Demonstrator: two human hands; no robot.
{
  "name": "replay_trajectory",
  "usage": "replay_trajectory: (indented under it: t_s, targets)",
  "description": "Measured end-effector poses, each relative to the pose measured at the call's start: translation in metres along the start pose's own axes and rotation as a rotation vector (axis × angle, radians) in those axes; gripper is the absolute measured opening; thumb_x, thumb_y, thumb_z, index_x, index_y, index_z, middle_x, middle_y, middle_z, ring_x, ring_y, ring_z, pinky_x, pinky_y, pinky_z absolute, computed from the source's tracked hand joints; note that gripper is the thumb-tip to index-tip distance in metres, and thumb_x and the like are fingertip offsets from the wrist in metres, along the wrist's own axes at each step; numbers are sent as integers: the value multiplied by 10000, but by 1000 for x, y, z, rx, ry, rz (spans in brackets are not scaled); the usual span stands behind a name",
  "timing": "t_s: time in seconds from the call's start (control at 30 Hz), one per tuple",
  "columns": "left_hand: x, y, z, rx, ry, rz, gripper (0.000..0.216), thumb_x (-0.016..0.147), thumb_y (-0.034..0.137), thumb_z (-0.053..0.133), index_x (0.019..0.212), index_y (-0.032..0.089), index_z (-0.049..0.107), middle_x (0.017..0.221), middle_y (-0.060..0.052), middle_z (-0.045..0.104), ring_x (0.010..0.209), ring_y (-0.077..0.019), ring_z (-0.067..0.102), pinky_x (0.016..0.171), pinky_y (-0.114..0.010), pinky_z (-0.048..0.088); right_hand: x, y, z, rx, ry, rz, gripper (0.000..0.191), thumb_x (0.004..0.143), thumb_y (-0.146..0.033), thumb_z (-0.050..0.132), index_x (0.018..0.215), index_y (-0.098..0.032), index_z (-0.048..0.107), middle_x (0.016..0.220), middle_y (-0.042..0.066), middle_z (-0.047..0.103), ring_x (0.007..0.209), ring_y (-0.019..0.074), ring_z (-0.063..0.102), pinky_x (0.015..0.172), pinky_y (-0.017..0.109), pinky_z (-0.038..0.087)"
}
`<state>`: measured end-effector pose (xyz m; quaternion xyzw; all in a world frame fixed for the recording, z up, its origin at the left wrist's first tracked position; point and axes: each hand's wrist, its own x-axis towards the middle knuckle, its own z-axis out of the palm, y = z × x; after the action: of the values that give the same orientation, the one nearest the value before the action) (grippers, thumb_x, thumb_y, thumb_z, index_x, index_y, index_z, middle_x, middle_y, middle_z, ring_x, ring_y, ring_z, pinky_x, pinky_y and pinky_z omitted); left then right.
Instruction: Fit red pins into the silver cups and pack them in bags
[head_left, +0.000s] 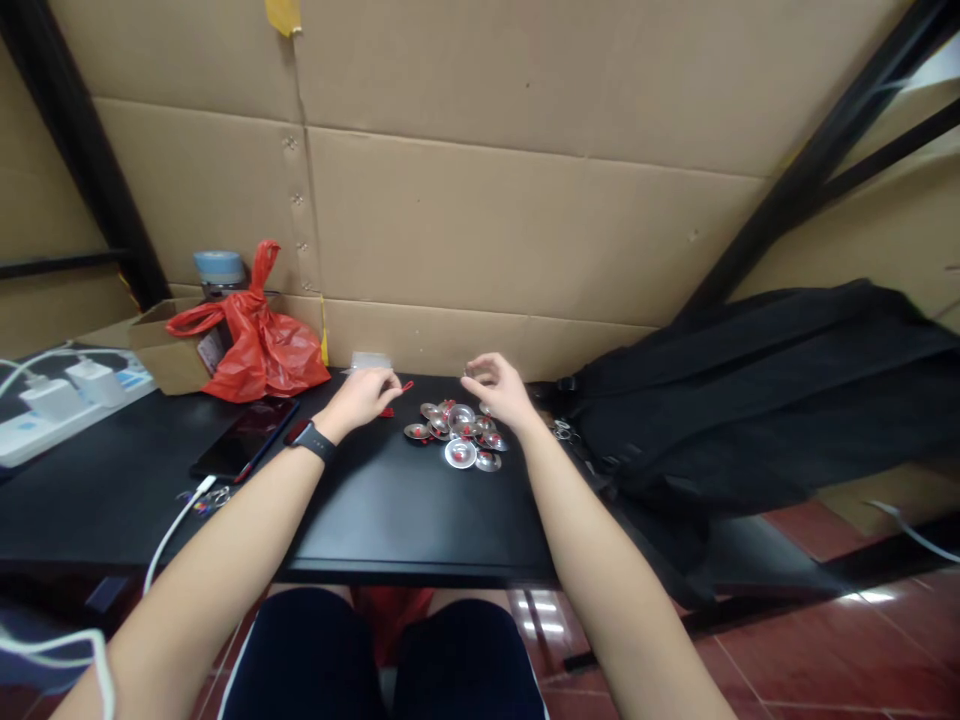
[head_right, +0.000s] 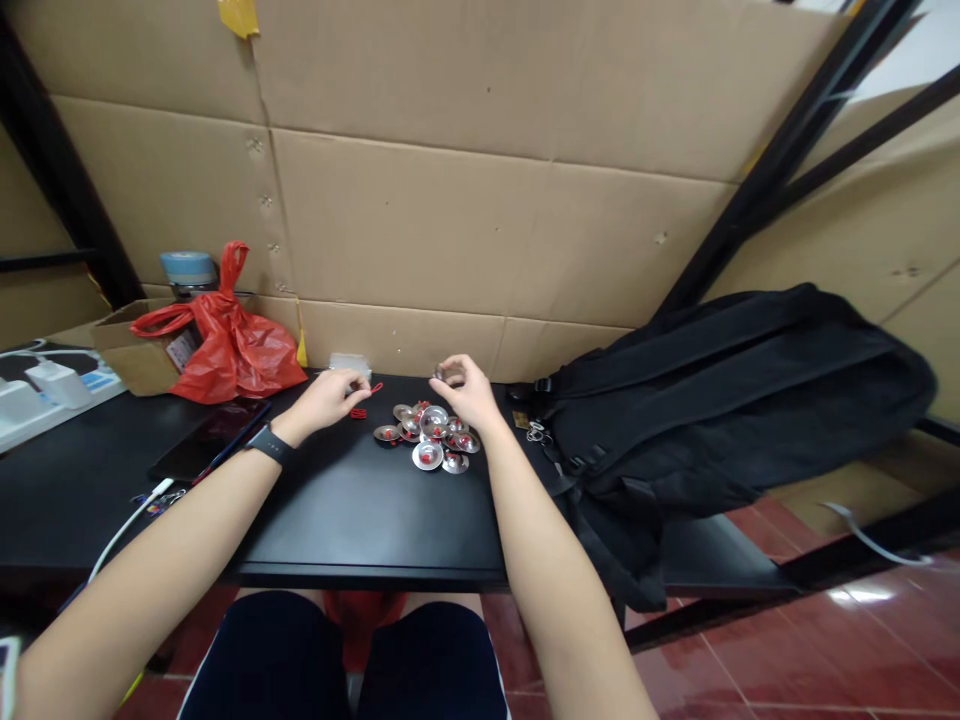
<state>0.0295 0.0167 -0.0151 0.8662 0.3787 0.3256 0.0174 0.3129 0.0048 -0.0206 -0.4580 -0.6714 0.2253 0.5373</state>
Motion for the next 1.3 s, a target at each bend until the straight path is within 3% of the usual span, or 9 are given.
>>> replay_trajectory:
  t_s: [0.1, 0.2, 0.33, 0.47, 0.57, 0.73, 0.93, 1.1, 1.3]
  targets:
    - [-5, -25, -4, 44, -124, -58, 136, 859, 278, 619, 789, 193, 701, 824, -41, 740, 779, -195, 671, 734, -274, 460, 5, 37, -30, -351, 36, 83, 323, 636, -349, 776, 873, -197, 619, 904, 62, 717, 792, 203, 655, 806, 373, 517]
    - [-9, -37, -4, 7, -206, -74, 161, 850, 278, 598, 803, 192, 726, 817, -36, 752, 762, -184, 682, 722, -256, 459, 4, 62, -44, -412, -13, 162, 380, 596, -374, 802, 888, -185, 648, 906, 79, 737, 795, 209, 665, 782, 351, 514]
    - [-10, -38, -1, -25, -203, -79, 203, 832, 315, 591, 802, 187, 745, 809, -39, 759, 745, -179, 687, 715, -241, 470, 2, 70, -45, -458, -180, 186, 326, 619, -393, 797, 848, -182, 701, 863, 72, 752, 788, 217, 677, 750, 332, 508]
    - [-10, -35, -1, -48, -193, -88, 200, 811, 322, 603, 779, 195, 754, 799, -31, 764, 734, -181, 693, 725, -242, 484, 3, 66, -47, -484, -296, 156, 255, 696, -385, 758, 863, -193, 753, 905, 75, 765, 827, 232, 683, 789, 353, 511]
    - [-10, -34, -1, -72, -154, -85, 195, 810, 325, 605, 767, 201, 748, 786, -26, 761, 729, -181, 691, 716, -242, 486, 4, 56, -45, -482, -268, 80, 199, 788, -361, 682, 874, -203, 768, 939, 81, 758, 860, 232, 676, 849, 382, 509]
    - [-10, -32, 0, -107, -106, -74, 183, 822, 317, 601, 777, 204, 738, 792, -30, 751, 737, -188, 686, 716, -252, 484, 3, 29, -21, -345, -383, -89, 251, 829, -372, 677, 1024, -239, 760, 1199, 103, 667, 1114, 248, 617, 942, 401, 485]
    - [-9, -24, 1, -72, -123, -53, 180, 841, 287, 581, 828, 198, 738, 829, -37, 751, 753, -181, 682, 735, -256, 487, -2, 13, 10, -482, -515, -128, 150, 855, -337, 668, 921, -243, 765, 1289, 98, 606, 1228, 289, 515, 1028, 515, 379]
    - [-6, -8, 2, -58, -142, 0, 165, 841, 245, 572, 805, 195, 725, 821, -38, 744, 738, -174, 672, 729, -255, 479, -5, 5, 14, -561, -498, -130, 159, 905, -293, 593, 862, -225, 730, 1314, 103, 589, 1233, 306, 481, 987, 559, 362]
    - [-3, 8, 4, -55, -141, 68, 147, 844, 225, 577, 828, 191, 719, 829, -50, 734, 728, -173, 659, 707, -257, 476, -9, -6, 17, -629, -560, -98, 64, 840, -267, 675, 839, -244, 735, 1360, 95, 560, 1266, 353, 434, 980, 625, 333]
